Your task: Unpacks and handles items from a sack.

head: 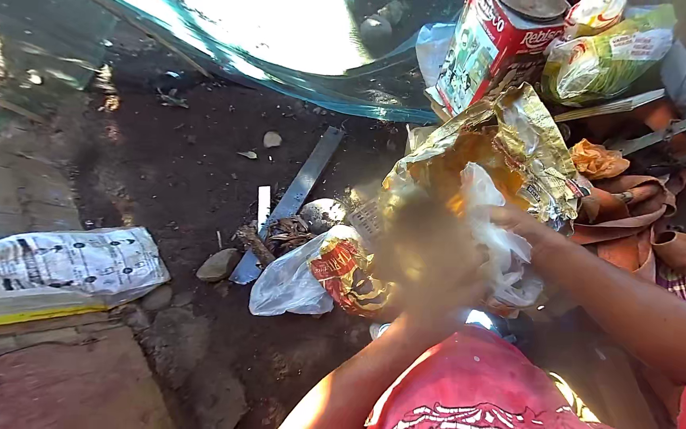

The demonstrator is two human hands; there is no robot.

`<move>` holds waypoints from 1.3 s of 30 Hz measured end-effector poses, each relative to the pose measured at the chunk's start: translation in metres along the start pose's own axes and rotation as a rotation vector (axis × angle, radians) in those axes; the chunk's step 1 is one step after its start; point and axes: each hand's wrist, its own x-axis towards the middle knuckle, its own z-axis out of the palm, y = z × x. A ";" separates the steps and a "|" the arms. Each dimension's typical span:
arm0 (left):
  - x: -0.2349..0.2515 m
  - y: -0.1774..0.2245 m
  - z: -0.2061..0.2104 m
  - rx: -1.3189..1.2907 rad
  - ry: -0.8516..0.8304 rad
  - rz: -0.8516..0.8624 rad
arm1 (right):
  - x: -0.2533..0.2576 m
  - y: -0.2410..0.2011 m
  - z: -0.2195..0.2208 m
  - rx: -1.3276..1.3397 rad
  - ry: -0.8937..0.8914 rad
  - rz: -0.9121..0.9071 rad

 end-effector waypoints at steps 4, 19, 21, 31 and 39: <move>-0.025 -0.021 -0.022 -0.052 -0.189 0.154 | 0.010 0.005 -0.020 -0.624 -0.448 0.050; -0.082 -0.038 -0.026 0.088 -0.060 -0.321 | -0.012 0.050 0.027 -0.958 -0.661 0.051; -0.087 -0.030 -0.024 0.082 0.100 -0.210 | -0.017 0.046 0.028 -0.903 -0.532 -0.012; -0.063 -0.018 -0.050 -0.102 0.198 0.091 | -0.055 0.008 0.000 -0.755 -0.411 -0.110; -0.032 0.003 -0.079 -0.103 0.051 0.057 | -0.077 0.004 -0.027 -0.851 -0.523 -0.445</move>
